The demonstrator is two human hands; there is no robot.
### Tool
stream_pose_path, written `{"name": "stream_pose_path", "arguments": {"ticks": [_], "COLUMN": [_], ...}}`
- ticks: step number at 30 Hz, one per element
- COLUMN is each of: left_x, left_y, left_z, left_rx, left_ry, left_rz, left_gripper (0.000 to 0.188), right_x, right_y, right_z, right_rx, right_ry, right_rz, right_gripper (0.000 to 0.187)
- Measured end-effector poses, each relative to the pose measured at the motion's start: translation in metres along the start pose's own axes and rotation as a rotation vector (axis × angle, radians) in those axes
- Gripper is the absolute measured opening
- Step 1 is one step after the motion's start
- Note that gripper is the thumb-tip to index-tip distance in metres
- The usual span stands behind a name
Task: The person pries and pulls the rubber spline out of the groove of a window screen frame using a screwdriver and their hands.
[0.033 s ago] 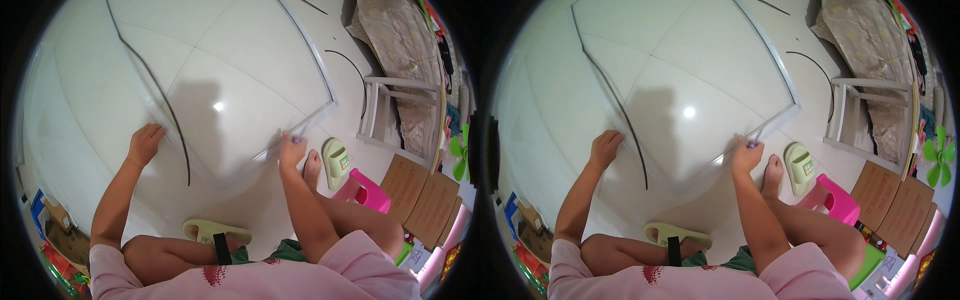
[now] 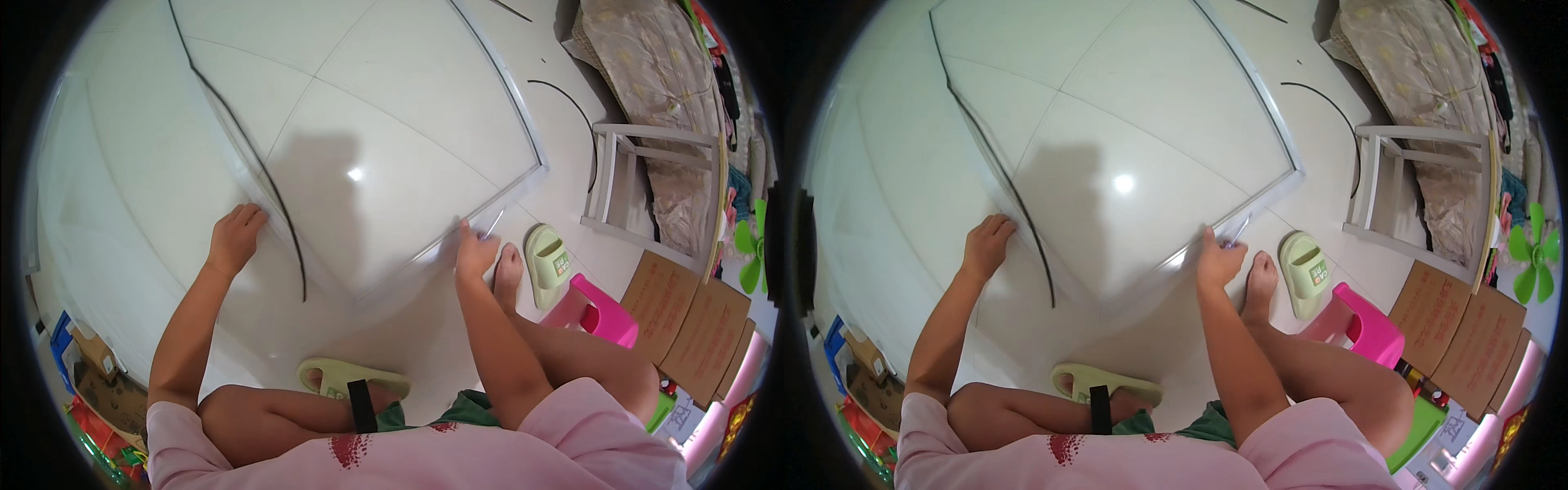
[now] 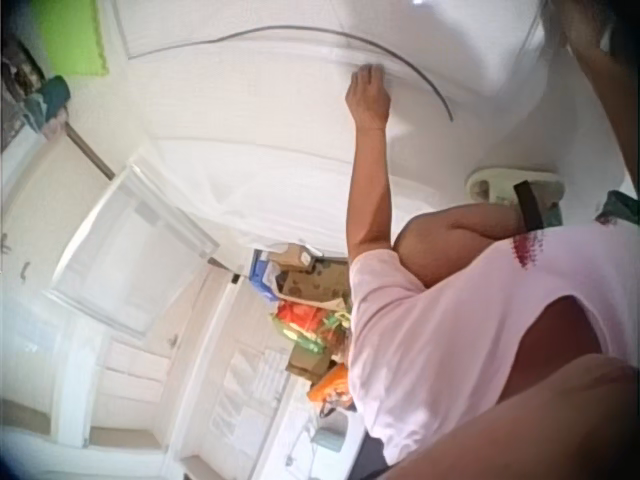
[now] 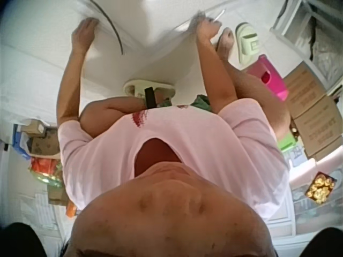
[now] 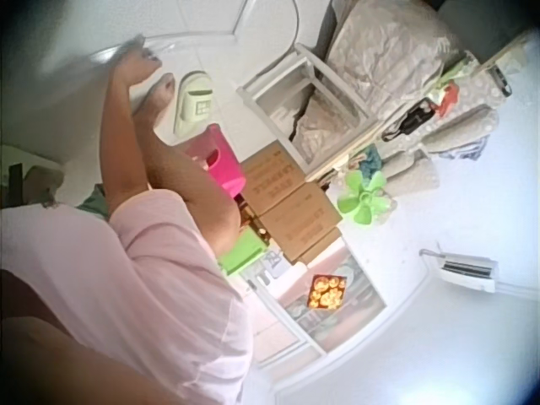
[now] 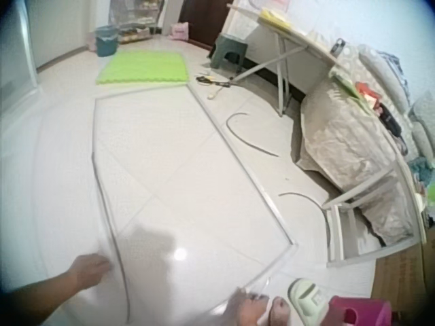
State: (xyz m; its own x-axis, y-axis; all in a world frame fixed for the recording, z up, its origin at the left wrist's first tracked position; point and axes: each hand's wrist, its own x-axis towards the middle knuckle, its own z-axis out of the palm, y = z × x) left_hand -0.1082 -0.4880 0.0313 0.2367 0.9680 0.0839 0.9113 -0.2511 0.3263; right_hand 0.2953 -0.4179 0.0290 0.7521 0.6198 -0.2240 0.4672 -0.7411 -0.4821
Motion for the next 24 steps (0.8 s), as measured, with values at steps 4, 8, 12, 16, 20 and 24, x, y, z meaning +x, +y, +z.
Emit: {"name": "stream_pose_path", "arguments": {"ticks": [4,8,12,16,20,24], "left_x": [0.017,0.018,0.006,0.027,0.044,0.036], "left_y": [0.041,0.076,0.103,0.110,0.130,0.139], "left_z": [-0.005,-0.014,0.017,0.029,0.026,0.040], "left_rx": [-0.207,-0.727,-0.930,-0.866,-0.897,-0.982], "left_ry": [-0.186,-0.974,-0.800,-0.553,-0.692,-0.553], "left_rz": [-0.532,-1.029,-1.060,-0.954,-1.056,-1.012], "left_gripper": [0.010,0.059,0.054,0.048,0.043,0.034], "right_x": [0.018,0.009,-0.002,0.007,-0.025,-0.044], "right_y": [0.045,0.059,0.031,0.012,0.023,0.016], "right_z": [-0.012,-0.015,-0.006,-0.024,-0.023,-0.018], "right_rx": [0.046,0.205,0.472,0.545,0.493,0.384], "right_ry": [-0.063,-0.132,-0.255,-0.290,-0.414,-0.500], "right_rz": [0.234,0.372,0.380,0.434,0.494,0.462], "right_gripper": [0.047,0.040,0.026,0.024,0.027,0.031]}}
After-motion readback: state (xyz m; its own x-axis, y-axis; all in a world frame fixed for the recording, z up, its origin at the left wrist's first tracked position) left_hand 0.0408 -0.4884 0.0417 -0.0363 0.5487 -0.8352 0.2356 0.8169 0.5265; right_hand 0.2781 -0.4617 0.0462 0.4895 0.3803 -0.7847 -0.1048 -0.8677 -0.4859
